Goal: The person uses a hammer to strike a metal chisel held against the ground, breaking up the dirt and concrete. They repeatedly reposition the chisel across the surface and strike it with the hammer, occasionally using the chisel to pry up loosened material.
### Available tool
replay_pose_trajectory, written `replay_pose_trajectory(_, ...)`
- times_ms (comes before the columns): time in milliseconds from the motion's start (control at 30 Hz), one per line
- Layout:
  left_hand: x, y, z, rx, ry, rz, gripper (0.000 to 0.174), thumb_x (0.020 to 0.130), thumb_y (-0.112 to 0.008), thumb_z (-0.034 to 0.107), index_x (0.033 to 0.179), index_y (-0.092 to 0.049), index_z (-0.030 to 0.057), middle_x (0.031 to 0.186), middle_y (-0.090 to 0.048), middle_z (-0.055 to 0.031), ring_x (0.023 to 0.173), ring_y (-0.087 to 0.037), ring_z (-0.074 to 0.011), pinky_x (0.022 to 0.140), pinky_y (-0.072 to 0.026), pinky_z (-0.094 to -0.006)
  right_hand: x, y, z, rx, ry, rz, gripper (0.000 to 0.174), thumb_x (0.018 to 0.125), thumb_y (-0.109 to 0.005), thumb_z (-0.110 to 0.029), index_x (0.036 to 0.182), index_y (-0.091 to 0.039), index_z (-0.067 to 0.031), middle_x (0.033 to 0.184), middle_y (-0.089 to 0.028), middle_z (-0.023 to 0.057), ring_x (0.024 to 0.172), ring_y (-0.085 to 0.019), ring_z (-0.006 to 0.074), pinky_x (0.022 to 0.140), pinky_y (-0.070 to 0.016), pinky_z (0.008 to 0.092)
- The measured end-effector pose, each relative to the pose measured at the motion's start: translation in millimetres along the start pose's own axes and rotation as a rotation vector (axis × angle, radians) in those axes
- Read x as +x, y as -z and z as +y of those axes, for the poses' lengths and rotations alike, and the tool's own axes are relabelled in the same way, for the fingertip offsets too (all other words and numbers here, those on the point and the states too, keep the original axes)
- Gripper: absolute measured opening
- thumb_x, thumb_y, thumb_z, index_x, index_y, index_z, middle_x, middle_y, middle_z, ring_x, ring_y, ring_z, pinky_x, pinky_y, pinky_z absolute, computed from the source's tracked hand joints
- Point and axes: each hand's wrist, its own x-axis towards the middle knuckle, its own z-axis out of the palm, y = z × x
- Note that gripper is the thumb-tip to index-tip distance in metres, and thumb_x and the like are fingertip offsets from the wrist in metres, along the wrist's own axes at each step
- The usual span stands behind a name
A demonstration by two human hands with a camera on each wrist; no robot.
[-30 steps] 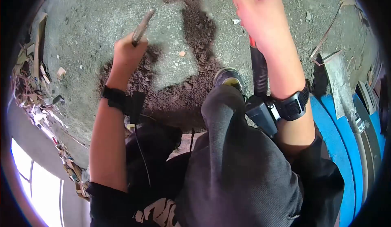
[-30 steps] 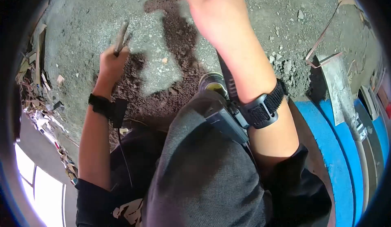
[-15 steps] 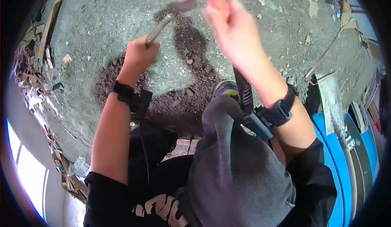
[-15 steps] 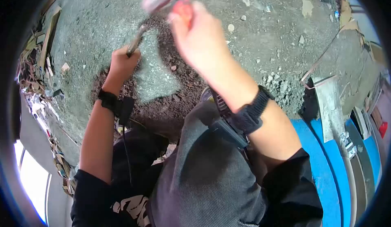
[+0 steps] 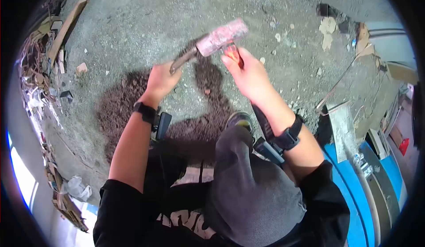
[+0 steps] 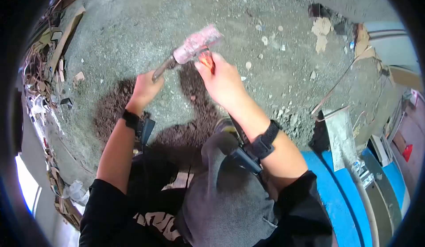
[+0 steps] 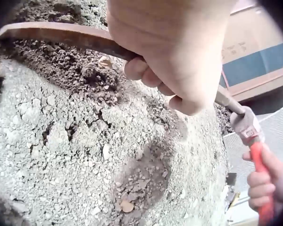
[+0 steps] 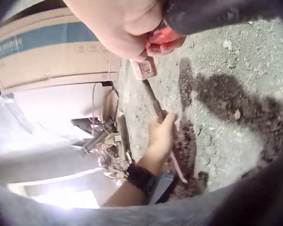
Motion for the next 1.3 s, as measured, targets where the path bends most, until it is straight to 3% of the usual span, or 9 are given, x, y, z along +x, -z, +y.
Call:
replay_pose_trajectory(100,-2,5,2,0.007,-0.005,-0.008,0.030,0.074,-0.057,0.030,0.088,-0.061,0.0042,0.073,-0.060,-0.0192,0.070,-0.061,-0.0340,0.064,-0.0480,-0.0399,-5,15,3,0.044,0.008,0.119,0.033,0.085,-0.056,-0.031,0.099,-0.054,-0.0010,0.081,-0.061,0.0213,0.079,-0.062,0.0323,0.068,-0.0470,0.0369)
replay_pose_trajectory(167,-7,11,8,-0.066,0.004,-0.046,0.032,0.074,-0.056,0.031,0.092,-0.061,0.0051,0.075,-0.061,-0.0192,0.070,-0.061,-0.0345,0.064,-0.0481,-0.0403,-3,23,11,0.086,0.011,0.252,0.029,0.087,-0.056,-0.026,0.100,-0.055,0.0002,0.074,-0.062,0.0103,0.068,-0.059,0.0185,0.061,-0.0454,0.0321)
replay_pose_trajectory(267,-15,18,10,-0.067,-0.047,0.026,0.027,0.074,-0.057,0.032,0.084,-0.059,0.0064,0.071,-0.060,-0.0166,0.069,-0.060,-0.0341,0.063,-0.0481,-0.0429,0,30,-17,0.485,-0.248,0.225,0.021,0.089,-0.053,-0.025,0.101,-0.054,-0.0069,0.059,-0.040,-0.0072,0.048,-0.033,-0.0004,0.040,-0.0272,0.0166)
replay_pose_trajectory(433,-14,12,0,-0.037,-0.103,0.030,0.021,0.072,-0.057,0.027,0.077,-0.060,0.0072,0.068,-0.061,-0.0142,0.065,-0.061,-0.0323,0.062,-0.0488,-0.0431,0,-4,-12,0.172,-0.065,-0.010,0.017,0.090,-0.051,-0.025,0.094,-0.050,-0.0088,0.060,-0.040,-0.0056,0.043,-0.034,0.0015,0.037,-0.0267,0.0173)
replay_pose_trajectory(533,-16,15,0,-0.077,-0.087,0.055,0.019,0.071,-0.057,0.026,0.074,-0.060,0.0074,0.068,-0.061,-0.0144,0.065,-0.061,-0.0326,0.062,-0.0487,-0.0436,0,7,-35,0.175,-0.216,-0.135,0.018,0.091,-0.051,-0.026,0.094,-0.049,-0.0090,0.060,-0.040,-0.0047,0.044,-0.034,0.0020,0.037,-0.0269,0.0166)
replay_pose_trajectory(733,-21,13,-2,-0.100,-0.144,0.071,0.020,0.071,-0.058,0.027,0.074,-0.060,0.0078,0.066,-0.060,-0.0144,0.064,-0.060,-0.0333,0.061,-0.0490,-0.0436,7,29,-40,0.302,-0.176,0.211,0.016,0.091,-0.050,-0.024,0.097,-0.048,-0.0088,0.060,-0.041,-0.0051,0.044,-0.035,0.0017,0.037,-0.0268,0.0164)
replay_pose_trajectory(867,-24,13,0,-0.095,-0.134,0.082,0.020,0.071,-0.057,0.027,0.073,-0.061,0.0079,0.063,-0.059,-0.0149,0.060,-0.060,-0.0333,0.058,-0.0489,-0.0441,-2,5,-40,0.033,-0.126,-0.122,0.023,0.089,-0.055,-0.021,0.105,-0.050,-0.0059,0.063,-0.042,-0.0058,0.046,-0.033,0.0009,0.039,-0.0256,0.0176)
replay_pose_trajectory(1133,-24,15,-6,-0.094,-0.178,0.184,0.020,0.071,-0.057,0.027,0.074,-0.061,0.0080,0.062,-0.059,-0.0141,0.060,-0.059,-0.0329,0.056,-0.0485,-0.0429,-4,36,-54,0.323,-0.128,0.178,0.017,0.090,-0.052,-0.023,0.095,-0.050,-0.0068,0.059,-0.042,-0.0055,0.043,-0.035,0.0020,0.037,-0.0274,0.0167)
replay_pose_trajectory(1300,-22,5,-2,-0.031,-0.166,0.125,0.019,0.071,-0.057,0.026,0.074,-0.060,0.0076,0.061,-0.059,-0.0133,0.059,-0.060,-0.0319,0.055,-0.0484,-0.0432,-11,10,-39,0.082,-0.091,-0.102,0.023,0.089,-0.055,-0.019,0.105,-0.052,-0.0035,0.065,-0.045,-0.0050,0.052,-0.037,0.0011,0.044,-0.0311,0.0167)
